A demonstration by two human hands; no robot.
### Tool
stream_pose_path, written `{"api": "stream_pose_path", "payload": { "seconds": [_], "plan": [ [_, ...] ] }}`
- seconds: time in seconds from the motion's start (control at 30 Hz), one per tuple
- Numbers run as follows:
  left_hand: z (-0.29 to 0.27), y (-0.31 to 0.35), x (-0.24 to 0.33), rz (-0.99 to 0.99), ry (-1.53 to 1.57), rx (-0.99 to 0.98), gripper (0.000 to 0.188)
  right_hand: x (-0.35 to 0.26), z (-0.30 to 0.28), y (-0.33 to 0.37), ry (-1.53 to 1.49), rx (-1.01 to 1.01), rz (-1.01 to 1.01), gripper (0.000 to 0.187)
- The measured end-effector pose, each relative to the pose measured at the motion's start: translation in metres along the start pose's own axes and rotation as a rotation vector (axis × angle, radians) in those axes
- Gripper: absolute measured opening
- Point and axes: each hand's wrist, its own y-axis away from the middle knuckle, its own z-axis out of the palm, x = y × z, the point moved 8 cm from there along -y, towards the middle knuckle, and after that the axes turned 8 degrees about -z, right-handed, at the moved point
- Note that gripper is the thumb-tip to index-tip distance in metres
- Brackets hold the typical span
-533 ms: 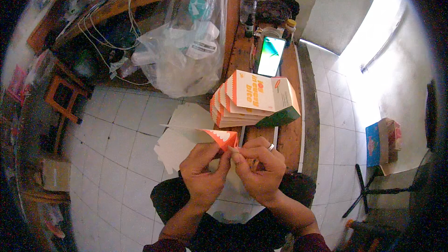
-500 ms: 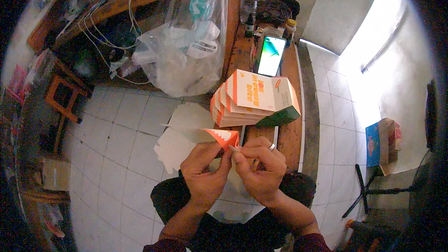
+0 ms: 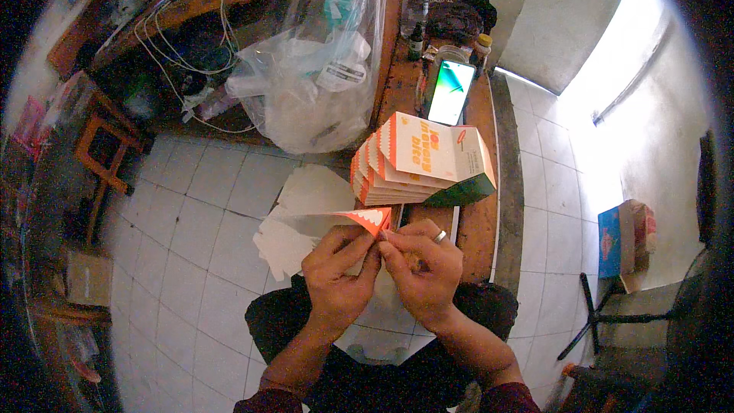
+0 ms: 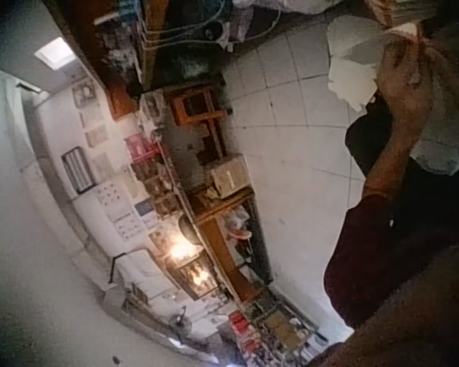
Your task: The person assembles flat-packed cardboard boxes by folding and interlocking tabs. They handle each box one at a time, folding sides and locking flaps to form a finished box, then stacking completed units on the table.
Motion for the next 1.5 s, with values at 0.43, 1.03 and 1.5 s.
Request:
{"api": "stream_pose_path", "payload": {
  "seconds": [0.43,1.03,1.5],
  "plan": [
    [-0.086,0.015,0.000,-0.196,0.295,-0.022,0.022,0.001,0.016,-0.004,-0.386,-0.296,0.018,0.049],
    [-0.017,0.015,-0.030,-0.381,-0.007,-0.493,0.021,0.004,0.015,0.034,-0.033,-0.610,0.316,0.034],
    [0.015,0.008,-0.037,-0.298,-0.009,-0.417,0.023,-0.010,-0.015,0.035,0.087,-0.285,-0.013,0.020]
  ]
}}
